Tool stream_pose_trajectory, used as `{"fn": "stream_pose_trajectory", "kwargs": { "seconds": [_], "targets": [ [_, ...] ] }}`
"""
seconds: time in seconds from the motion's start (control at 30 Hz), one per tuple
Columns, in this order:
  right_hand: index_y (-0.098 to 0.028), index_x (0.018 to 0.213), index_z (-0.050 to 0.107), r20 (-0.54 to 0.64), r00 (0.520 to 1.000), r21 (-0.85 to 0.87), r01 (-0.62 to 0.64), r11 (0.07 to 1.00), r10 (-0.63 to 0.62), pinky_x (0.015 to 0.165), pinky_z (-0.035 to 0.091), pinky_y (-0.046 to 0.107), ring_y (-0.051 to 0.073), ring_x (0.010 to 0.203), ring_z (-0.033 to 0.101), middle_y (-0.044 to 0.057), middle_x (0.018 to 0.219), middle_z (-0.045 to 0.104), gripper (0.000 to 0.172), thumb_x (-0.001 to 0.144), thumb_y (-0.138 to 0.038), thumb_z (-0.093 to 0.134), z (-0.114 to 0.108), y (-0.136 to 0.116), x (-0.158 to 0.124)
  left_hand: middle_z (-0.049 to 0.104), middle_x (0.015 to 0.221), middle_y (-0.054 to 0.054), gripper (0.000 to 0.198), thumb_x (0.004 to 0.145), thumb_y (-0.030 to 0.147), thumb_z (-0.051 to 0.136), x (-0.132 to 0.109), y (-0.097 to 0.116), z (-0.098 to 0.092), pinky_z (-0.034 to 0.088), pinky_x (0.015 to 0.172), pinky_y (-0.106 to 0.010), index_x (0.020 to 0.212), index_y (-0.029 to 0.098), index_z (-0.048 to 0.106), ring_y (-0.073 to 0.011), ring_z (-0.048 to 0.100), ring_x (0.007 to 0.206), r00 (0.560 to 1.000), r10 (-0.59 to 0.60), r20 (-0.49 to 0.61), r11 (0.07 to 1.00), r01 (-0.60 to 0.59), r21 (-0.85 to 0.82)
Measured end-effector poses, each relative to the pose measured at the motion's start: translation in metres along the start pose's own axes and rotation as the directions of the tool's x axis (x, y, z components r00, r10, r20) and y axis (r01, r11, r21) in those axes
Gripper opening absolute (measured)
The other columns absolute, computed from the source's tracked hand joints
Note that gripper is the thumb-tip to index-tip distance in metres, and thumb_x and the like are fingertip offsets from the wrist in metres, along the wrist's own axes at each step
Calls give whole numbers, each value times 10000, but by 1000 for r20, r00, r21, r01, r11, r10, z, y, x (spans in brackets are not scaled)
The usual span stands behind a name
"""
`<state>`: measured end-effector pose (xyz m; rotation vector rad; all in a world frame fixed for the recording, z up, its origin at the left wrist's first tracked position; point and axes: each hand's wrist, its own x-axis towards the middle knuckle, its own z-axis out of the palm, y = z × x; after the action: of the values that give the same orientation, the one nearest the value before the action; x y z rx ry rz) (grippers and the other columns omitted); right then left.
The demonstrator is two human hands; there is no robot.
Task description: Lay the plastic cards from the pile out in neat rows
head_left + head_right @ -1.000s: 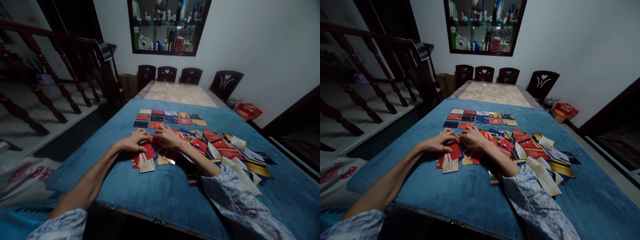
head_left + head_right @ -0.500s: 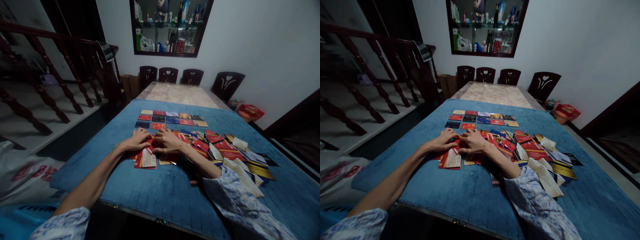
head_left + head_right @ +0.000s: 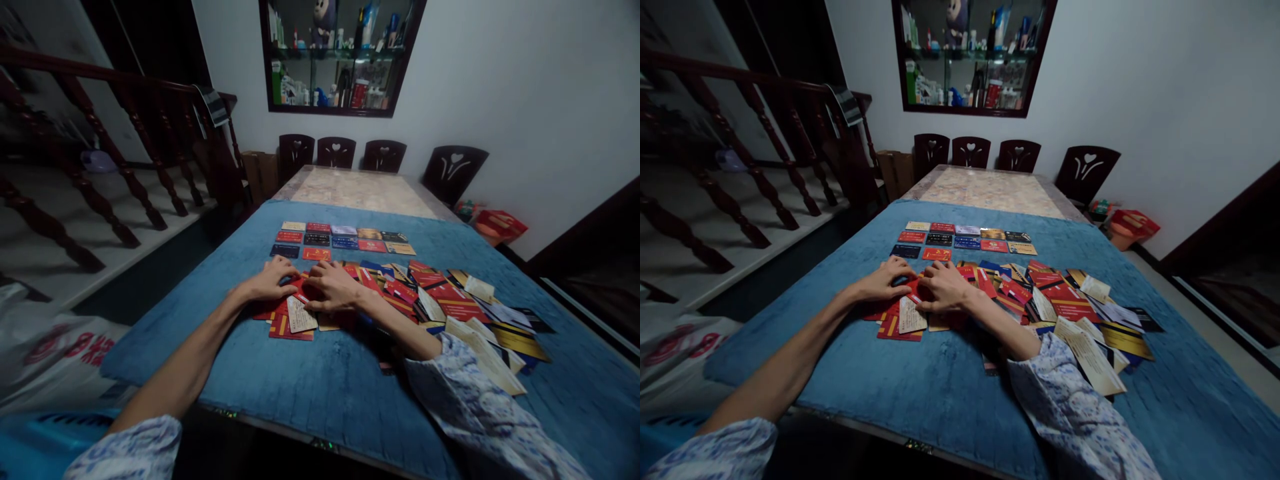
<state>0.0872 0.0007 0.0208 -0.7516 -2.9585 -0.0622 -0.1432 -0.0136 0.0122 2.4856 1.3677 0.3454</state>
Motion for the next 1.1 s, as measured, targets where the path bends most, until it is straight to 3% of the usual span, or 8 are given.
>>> {"fn": "stream_pose_trajectory", "kwargs": {
  "seconds": [0.13, 0.3, 0.5, 0.67, 1.1],
  "targets": [
    [-179, 1076, 707, -17, 1000, 7, 17, 1000, -16, 804, 289, 360, 254, 983, 481, 115, 1030, 646, 436, 869, -549, 602, -3, 1, -1, 590, 1225, -87, 429, 811, 502, 691, -1, -10, -5, 373, 1051, -492, 1158, 250, 679, -299, 452, 1196, 998, 44, 47, 997, -41, -69],
    [-177, 1018, 725, -20, 999, 12, 31, 999, -31, 780, 263, 349, 241, 935, 500, 102, 950, 679, 375, 872, -492, 584, -9, 3, -2, 583, 1272, -96, 420, 759, 355, 749, -2, -11, -7, 368, 1087, -496, 1154, 223, 688, -299, 455, 1248, 998, 41, 54, 996, -37, -77],
    [-176, 897, 739, -44, 998, 46, 55, 997, -53, 741, 256, 339, 207, 839, 539, 75, 838, 711, 240, 848, -347, 578, -16, 8, -3, 669, 1134, -69, 220, 776, 191, 672, 0, -10, -6, 431, 1047, -396, 987, 190, 735, -237, 561, 1127, 994, 97, -50, 990, -101, -94],
    [-185, 820, 737, -115, 993, 57, 31, 998, -25, 738, 279, 329, 183, 784, 545, 54, 756, 703, 196, 838, -257, 556, -16, 15, -5, 704, 983, -43, 155, 818, 168, 603, 1, -11, -4, 486, 953, -345, 897, 184, 735, -192, 620, 991, 985, 100, -140, 979, -122, -161],
    [-178, 990, 733, -177, 981, 67, -70, 995, 81, 744, 341, 318, 205, 863, 567, 89, 870, 708, 247, 862, -172, 521, -3, 27, -3, 722, 884, -38, 183, 790, 107, 582, 5, -13, 5, 521, 848, -328, 884, 172, 725, -175, 657, 845, 968, 13, -252, 986, -54, -159]
  ]
}}
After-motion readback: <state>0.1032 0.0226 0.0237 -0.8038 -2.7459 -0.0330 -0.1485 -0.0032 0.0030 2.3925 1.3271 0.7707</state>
